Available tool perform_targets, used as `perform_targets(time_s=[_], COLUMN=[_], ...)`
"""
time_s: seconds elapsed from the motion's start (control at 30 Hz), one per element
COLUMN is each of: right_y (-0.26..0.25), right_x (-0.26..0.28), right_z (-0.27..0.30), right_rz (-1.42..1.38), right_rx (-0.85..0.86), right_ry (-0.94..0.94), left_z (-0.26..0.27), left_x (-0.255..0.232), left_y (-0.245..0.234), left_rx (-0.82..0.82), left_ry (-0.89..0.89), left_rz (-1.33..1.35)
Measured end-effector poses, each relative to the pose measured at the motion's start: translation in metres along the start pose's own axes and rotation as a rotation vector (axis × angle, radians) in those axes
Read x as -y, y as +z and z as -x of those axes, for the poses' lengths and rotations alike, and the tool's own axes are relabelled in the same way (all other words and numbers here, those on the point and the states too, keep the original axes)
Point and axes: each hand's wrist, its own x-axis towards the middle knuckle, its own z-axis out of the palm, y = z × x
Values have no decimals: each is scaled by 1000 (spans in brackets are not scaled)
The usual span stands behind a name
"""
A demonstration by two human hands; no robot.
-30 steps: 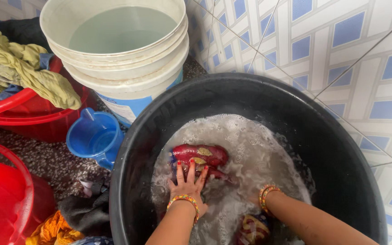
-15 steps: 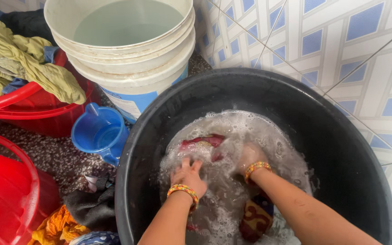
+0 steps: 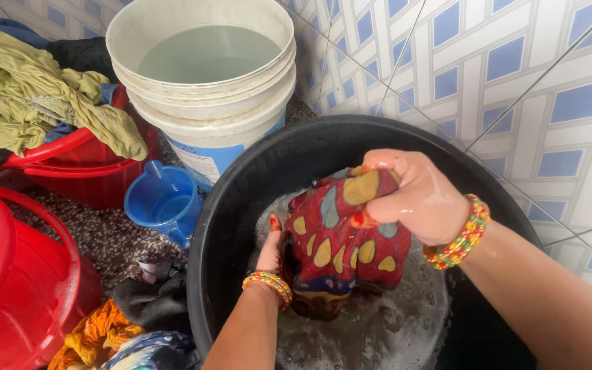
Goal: The person washes clothes by hand, soaking, scrubbing, and wringing out various garments in soapy water inside a bucket and a tub.
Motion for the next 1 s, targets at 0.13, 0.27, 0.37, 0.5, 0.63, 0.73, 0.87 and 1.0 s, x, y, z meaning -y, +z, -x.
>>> perform_targets(time_s=[0.13,0.27,0.37,0.5,0.63,0.73,0.87,1.0], right_y=[-16,-43,-48,-33,18,39,24,2], right_x=[1,-45,-101,-159,-192,-233,-309,-376], right_z=[6,-4,-4,10,22,26,4,2], right_rz=[87,402,694,1206,1521,1534,1513,1478], right_rx=[-82,-220,-261,-84,436,504,496,484], right_ry=[-37,76,341,471,531,511,569,670], left_z=[34,19,-5,-6,47,77,73,8], left_x=[-7,-12,-8,6,29,22,11,18], left_y=[17,-2,-14,-14,23,69,76,30], left_rx=[51,77,-164,-645,-576,-97,-105,-183], left_ry=[35,44,350,379,396,-268,-332,-347], left_rz=[-74,-28,-331,-990,-2130,-2496,-2531,-2622])
